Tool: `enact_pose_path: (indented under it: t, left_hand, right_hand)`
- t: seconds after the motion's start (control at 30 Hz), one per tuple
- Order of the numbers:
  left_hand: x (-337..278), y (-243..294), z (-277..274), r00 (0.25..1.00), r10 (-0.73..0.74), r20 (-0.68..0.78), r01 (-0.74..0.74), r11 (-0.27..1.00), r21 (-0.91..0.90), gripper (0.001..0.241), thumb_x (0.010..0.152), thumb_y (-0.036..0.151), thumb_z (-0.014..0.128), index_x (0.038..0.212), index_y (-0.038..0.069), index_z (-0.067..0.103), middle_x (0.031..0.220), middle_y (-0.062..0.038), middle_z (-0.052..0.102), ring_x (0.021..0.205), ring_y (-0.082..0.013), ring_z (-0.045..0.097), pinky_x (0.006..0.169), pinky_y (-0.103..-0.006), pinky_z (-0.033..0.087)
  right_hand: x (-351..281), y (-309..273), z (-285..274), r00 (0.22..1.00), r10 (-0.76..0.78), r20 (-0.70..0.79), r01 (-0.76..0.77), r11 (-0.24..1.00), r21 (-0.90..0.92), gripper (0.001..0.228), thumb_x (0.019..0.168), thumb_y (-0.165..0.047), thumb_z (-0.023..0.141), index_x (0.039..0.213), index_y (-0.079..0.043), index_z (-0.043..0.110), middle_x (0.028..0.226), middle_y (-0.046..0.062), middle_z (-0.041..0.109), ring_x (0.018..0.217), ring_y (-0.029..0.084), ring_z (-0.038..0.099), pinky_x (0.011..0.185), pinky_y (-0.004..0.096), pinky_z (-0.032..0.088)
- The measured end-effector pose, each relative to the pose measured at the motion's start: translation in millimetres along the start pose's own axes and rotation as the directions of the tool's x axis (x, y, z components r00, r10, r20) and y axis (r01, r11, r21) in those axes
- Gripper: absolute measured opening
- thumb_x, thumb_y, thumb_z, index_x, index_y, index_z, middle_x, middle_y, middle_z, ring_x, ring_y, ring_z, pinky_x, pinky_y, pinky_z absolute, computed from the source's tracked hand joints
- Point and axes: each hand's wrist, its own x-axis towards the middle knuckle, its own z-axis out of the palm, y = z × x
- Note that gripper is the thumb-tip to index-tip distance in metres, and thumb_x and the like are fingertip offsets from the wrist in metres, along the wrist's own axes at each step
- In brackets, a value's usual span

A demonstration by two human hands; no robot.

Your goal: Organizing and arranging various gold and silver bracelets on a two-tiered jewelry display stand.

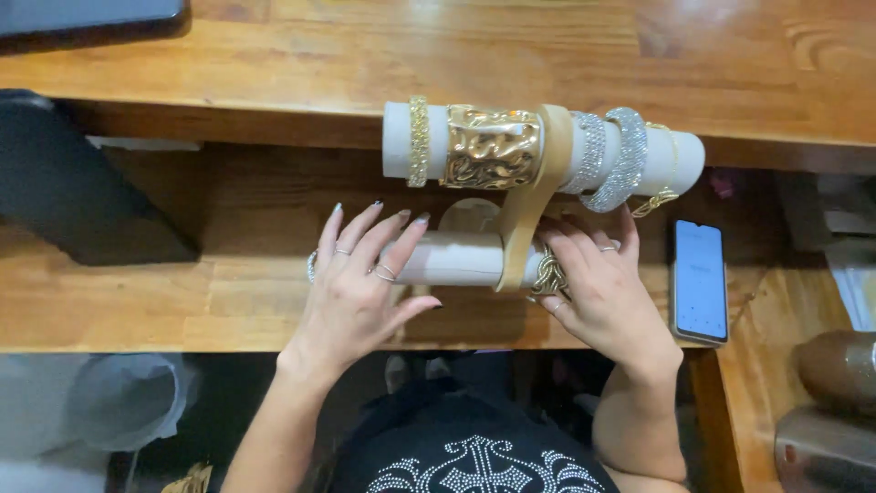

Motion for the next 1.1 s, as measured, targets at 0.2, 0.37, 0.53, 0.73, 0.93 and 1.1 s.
enact_pose_path:
  t: [0.2, 0.37, 0.53, 0.73, 0.93, 1.1]
  left_hand:
    - [0.2, -8.0, 2.5, 0.999, -0.022, 0.025, 0.022, 1.000, -0.022, 0.054, 0.086, 0.037, 0.083, 0.130, 0.010, 0.065, 0.129, -0.010, 0.067, 0.126, -0.0322, 0.061, 0.118, -0.0684, 0.030]
    - [-1.6, -9.5, 3.9, 0.999, -0.040, 0.031, 0.041, 0.999, -0.020, 0.057, 0.086, 0.039, 0.082, 0.132, 0.010, 0.064, 0.129, -0.009, 0.067, 0.126, -0.0312, 0.060, 0.119, -0.0662, 0.029]
    - [-8.1, -11.1, 7.0, 0.997, -0.063, 0.038, 0.065, 0.997, -0.036, 0.055, 0.085, 0.035, 0.084, 0.130, 0.008, 0.065, 0.130, -0.011, 0.066, 0.130, -0.0340, 0.059, 0.121, -0.0671, 0.028]
    - [-10.0, -7.6, 10.3, 0.995, -0.089, 0.053, 0.088, 0.996, 0.031, 0.068, 0.082, 0.045, 0.084, 0.135, 0.009, 0.061, 0.129, -0.014, 0.062, 0.132, -0.0332, 0.057, 0.119, -0.0670, 0.031]
    - [-8.7, -2.0, 7.7, 0.995, -0.086, 0.042, 0.086, 0.996, 0.018, 0.072, 0.085, 0.044, 0.084, 0.142, 0.009, 0.055, 0.135, -0.017, 0.059, 0.134, -0.0357, 0.055, 0.119, -0.0687, 0.032]
    - [-4.4, 6.4, -11.8, 0.975, -0.036, -0.221, 0.033, 0.999, -0.018, 0.070, 0.089, 0.051, 0.083, 0.134, 0.002, 0.062, 0.137, -0.023, 0.059, 0.129, -0.0440, 0.062, 0.116, -0.0633, 0.047]
  right_hand:
    - [-21.6, 25.8, -6.8, 0.993, 0.119, -0.027, -0.115, 0.986, 0.125, 0.069, 0.074, -0.025, 0.079, 0.135, -0.010, 0.051, 0.138, 0.009, 0.060, 0.142, 0.033, 0.049, 0.124, 0.068, 0.010]
    - [-54.8, 53.9, 0.8, 0.963, 0.263, -0.054, -0.243, 0.940, 0.239, 0.080, 0.070, -0.023, 0.084, 0.141, -0.008, 0.051, 0.144, 0.010, 0.059, 0.139, 0.029, 0.053, 0.125, 0.064, 0.012]
    - [-68.2, 60.4, 17.4, 0.859, 0.512, -0.034, -0.471, 0.813, 0.344, 0.079, 0.073, -0.025, 0.086, 0.141, -0.006, 0.051, 0.144, 0.009, 0.061, 0.134, 0.030, 0.056, 0.125, 0.063, 0.017]
    - [-63.4, 69.2, 80.2, 0.833, 0.553, 0.003, -0.495, 0.743, 0.451, 0.075, 0.073, -0.013, 0.080, 0.141, -0.005, 0.050, 0.139, 0.014, 0.062, 0.142, 0.041, 0.046, 0.126, 0.064, 0.007]
    - [-77.7, 85.9, 106.6, 0.903, 0.429, 0.030, -0.407, 0.831, 0.379, 0.075, 0.083, -0.038, 0.067, 0.145, -0.003, 0.043, 0.143, 0.020, 0.056, 0.149, 0.042, 0.036, 0.122, 0.070, -0.005]
    - [-65.3, 74.2, 54.8, 0.858, 0.513, 0.033, -0.494, 0.804, 0.332, 0.085, 0.077, -0.012, 0.071, 0.154, -0.002, 0.039, 0.157, 0.024, 0.043, 0.153, 0.042, 0.029, 0.122, 0.062, 0.012]
